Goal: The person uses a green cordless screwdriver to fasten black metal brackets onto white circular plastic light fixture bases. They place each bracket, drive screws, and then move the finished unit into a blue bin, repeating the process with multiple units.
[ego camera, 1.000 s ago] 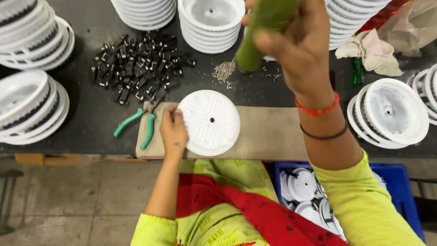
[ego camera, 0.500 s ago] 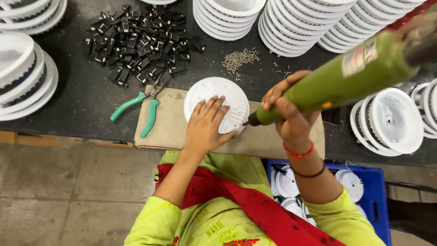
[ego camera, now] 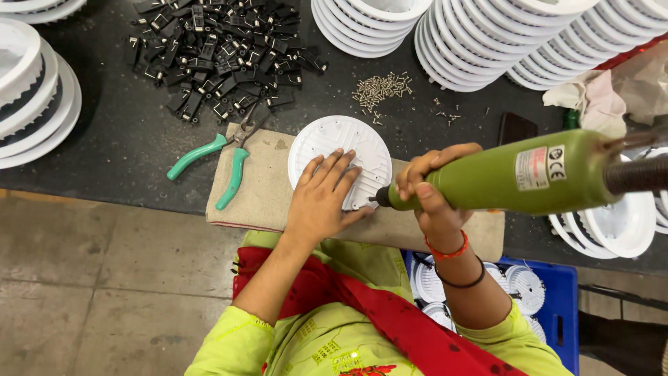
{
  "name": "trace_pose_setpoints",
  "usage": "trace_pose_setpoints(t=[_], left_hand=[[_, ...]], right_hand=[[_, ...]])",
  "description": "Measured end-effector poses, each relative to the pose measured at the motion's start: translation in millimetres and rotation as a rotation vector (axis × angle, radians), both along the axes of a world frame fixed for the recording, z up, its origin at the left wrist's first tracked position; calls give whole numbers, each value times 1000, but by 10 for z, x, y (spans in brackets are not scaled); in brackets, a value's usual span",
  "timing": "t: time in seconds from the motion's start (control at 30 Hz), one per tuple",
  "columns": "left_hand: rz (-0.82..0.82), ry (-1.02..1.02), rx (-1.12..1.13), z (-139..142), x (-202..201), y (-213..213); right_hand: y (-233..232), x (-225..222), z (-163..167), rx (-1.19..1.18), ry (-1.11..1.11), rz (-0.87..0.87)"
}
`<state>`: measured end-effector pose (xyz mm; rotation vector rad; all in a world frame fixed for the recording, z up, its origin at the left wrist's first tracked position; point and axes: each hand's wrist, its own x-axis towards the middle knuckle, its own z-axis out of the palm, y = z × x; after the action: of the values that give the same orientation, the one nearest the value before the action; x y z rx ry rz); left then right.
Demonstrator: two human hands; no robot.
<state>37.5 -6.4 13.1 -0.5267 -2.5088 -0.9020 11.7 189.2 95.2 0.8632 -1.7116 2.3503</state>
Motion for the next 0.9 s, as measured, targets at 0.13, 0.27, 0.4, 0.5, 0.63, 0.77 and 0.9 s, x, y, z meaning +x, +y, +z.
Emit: trace_pose_setpoints(t=[0.13,0.27,0.4,0.5,0.63,0.77,0.9], left_hand=[[-3,3,-3,-11,-2,-25],[-4,12,3,-39,46,-14],[7,25,2,-53,85,3],[14,37,9,-43,92,14],[4,29,15,-29,78,10],[-8,-35,-12,-36,41,-3],[-30,-29,1,-11,40,-12]], right_hand=[[-28,-6,5,13,6,-8],[-41,-23,60,-6,-6,-4],[-37,13,171,-40,-62,-29],[-52,82,227,-84,-49,-6],[-123,138,162,-54,-37,8],[-194,143,21,-41,-84,9],[-214,126,-3,-32,-66,13]])
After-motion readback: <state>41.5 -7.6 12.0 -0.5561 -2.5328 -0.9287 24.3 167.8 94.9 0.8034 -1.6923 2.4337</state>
